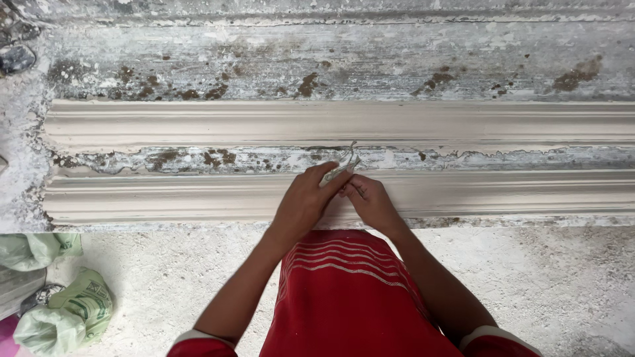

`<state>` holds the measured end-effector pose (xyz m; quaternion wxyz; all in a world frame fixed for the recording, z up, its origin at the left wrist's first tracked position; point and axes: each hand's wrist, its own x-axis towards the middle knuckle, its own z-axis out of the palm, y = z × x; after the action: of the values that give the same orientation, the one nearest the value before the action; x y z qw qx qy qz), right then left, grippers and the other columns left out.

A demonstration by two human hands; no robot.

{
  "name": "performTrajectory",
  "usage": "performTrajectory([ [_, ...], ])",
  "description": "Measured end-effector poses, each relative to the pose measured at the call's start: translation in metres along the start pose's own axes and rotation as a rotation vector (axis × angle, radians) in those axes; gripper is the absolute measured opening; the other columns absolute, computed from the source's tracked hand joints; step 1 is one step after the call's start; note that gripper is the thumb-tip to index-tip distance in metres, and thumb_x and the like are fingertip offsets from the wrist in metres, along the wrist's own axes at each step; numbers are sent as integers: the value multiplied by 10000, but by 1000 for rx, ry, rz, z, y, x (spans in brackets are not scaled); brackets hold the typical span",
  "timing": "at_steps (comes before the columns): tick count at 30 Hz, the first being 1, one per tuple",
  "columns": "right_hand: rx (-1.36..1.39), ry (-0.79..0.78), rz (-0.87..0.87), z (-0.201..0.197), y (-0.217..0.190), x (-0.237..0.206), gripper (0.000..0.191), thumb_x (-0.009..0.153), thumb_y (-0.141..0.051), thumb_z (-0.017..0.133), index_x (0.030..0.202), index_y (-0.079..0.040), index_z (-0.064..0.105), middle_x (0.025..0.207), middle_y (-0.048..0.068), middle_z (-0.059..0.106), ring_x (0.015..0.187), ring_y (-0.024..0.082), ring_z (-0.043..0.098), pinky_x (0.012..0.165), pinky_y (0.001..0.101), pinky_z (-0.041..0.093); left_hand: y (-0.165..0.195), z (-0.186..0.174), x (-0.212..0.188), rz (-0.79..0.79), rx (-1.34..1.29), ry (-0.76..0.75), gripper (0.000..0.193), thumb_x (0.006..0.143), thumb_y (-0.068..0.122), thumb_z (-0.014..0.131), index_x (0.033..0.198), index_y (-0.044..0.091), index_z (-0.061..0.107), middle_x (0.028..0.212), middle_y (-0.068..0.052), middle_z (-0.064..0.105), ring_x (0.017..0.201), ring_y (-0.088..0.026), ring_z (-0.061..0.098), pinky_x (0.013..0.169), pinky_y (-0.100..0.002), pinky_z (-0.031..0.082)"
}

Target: The person ties a wire around a long plaster cornice molding resting on a work surface, twisting the wire ends to secure it. They then scoop gypsum powder from a bag into a container and use a small trowel to apply and press plaster onto the damaged edge of the molding.

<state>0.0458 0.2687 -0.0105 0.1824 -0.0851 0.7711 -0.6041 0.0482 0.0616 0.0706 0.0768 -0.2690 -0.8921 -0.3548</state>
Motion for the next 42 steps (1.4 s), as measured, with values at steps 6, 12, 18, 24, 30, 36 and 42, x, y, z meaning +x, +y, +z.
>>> performTrajectory([
  [6,23,-331,121,-22,-1,-1,302,1033,-267,608,1153,-24,741,917,49,772,883,131,715,868,329,577,-9,-11,-7,166,67,-140,264,846,11,701,1107,46,714,1072,-92,666,1066,-271,657,996,-401,518],
  [12,535,-67,372,-52,8,-10,372,997,-243,598,1305,-55,686,1145,147,690,813,204,561,813,440,543,-16,7,-13,-46,20,159,97,923,45,689,1006,63,735,993,-73,667,956,-235,647,851,-393,515],
  [18,486,8,28,1,6,-12,457,1023,-319,570,1351,0,569,1356,151,655,1247,212,642,1134,416,482,14,50,-2,-572,-642,283,188,1047,151,577,1098,26,707,1001,-72,624,819,-150,659,668,-305,586],
  [24,453,189,-45,25,-15,-9,474,1075,-378,545,1306,20,661,1329,136,692,1224,192,637,1116,376,470,26,56,-2,-620,-691,261,193,1032,164,611,1045,-18,675,965,-85,648,790,-155,646,657,-317,541],
  [30,431,225,-15,12,4,-2,434,1062,-362,570,1267,0,695,1158,97,754,1113,165,686,1026,338,536,17,46,-8,-448,-511,159,119,1016,106,638,1025,3,696,956,-119,651,790,-234,651,698,-366,523],
  [36,353,258,55,8,20,-1,415,1078,-329,602,1291,3,732,1056,85,725,945,140,623,933,310,535,21,34,-6,-170,-106,88,107,944,81,706,1028,16,722,927,-123,647,821,-286,617,722,-432,489],
  [42,205,-62,228,-28,3,-2,325,1023,-242,575,1191,-8,726,984,94,784,908,132,727,880,303,595,12,12,2,311,166,27,232,915,96,695,1130,8,703,1099,-112,674,1110,-255,651,1004,-414,522],
])
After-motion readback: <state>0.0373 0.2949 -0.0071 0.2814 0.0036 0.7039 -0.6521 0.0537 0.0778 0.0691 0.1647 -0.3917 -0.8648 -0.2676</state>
